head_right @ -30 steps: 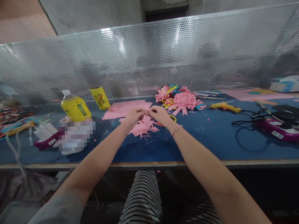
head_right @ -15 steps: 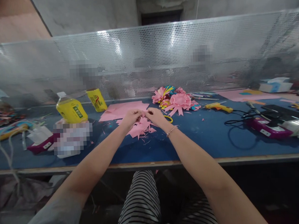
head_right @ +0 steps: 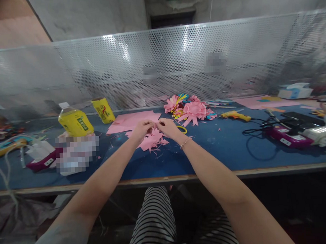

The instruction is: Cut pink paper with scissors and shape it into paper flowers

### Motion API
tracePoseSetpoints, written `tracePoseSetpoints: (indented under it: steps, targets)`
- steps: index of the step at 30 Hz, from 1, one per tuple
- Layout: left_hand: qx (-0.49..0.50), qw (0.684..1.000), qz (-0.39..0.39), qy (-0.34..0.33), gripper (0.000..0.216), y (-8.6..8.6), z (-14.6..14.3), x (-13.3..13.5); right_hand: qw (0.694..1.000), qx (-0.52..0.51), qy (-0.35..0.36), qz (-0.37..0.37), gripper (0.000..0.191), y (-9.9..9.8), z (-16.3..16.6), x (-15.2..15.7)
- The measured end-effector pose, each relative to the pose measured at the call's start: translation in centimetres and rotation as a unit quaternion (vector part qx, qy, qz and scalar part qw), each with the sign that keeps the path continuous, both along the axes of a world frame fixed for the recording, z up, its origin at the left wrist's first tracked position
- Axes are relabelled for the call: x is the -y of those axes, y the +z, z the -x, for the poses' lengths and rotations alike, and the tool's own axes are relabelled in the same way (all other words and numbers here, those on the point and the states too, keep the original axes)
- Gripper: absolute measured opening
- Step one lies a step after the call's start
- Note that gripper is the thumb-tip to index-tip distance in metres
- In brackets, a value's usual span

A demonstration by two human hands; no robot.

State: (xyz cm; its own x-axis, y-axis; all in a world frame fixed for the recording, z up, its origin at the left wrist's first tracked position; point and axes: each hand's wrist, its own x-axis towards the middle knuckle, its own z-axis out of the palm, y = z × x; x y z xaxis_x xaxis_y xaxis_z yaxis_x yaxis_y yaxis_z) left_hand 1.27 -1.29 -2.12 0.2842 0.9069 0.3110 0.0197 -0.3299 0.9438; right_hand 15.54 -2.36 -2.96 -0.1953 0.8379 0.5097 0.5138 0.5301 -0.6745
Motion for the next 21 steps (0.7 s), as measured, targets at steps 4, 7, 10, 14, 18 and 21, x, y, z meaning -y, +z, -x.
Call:
tracePoseSetpoints:
  steps: [4,7,10,14,18,21]
  targets:
    - [0.014,1.0,0.001,-0.003,0.013,0.03,0.01,0.01,0.999,0.003,-0.035,-0.037,0.019,-0.05,-0.03,0.04]
    - [-0.004,1.0,0.012,-0.007,0.01,0.04,-0.04,0.14,0.997,-0.008,-0.05,-0.059,0.016,0.07,-0.03,0.16]
    - [-0.035,0.999,0.019,-0.008,0.007,-0.1,-0.23,0.27,0.996,-0.028,-0.049,-0.063,0.011,0.16,-0.04,0.24]
    - [-0.04,0.999,0.021,-0.015,0.005,-0.45,-0.52,0.28,0.997,-0.056,-0.021,-0.045,0.01,0.07,-0.07,0.17]
    - [-0.031,0.999,0.015,-0.018,0.008,-0.4,-0.47,0.32,0.997,-0.062,-0.012,-0.052,0.009,0.05,-0.04,0.24]
    - [0.002,1.0,0.02,-0.019,0.011,-0.12,-0.21,0.33,0.997,-0.052,0.004,-0.054,0.012,0.13,0.02,0.4]
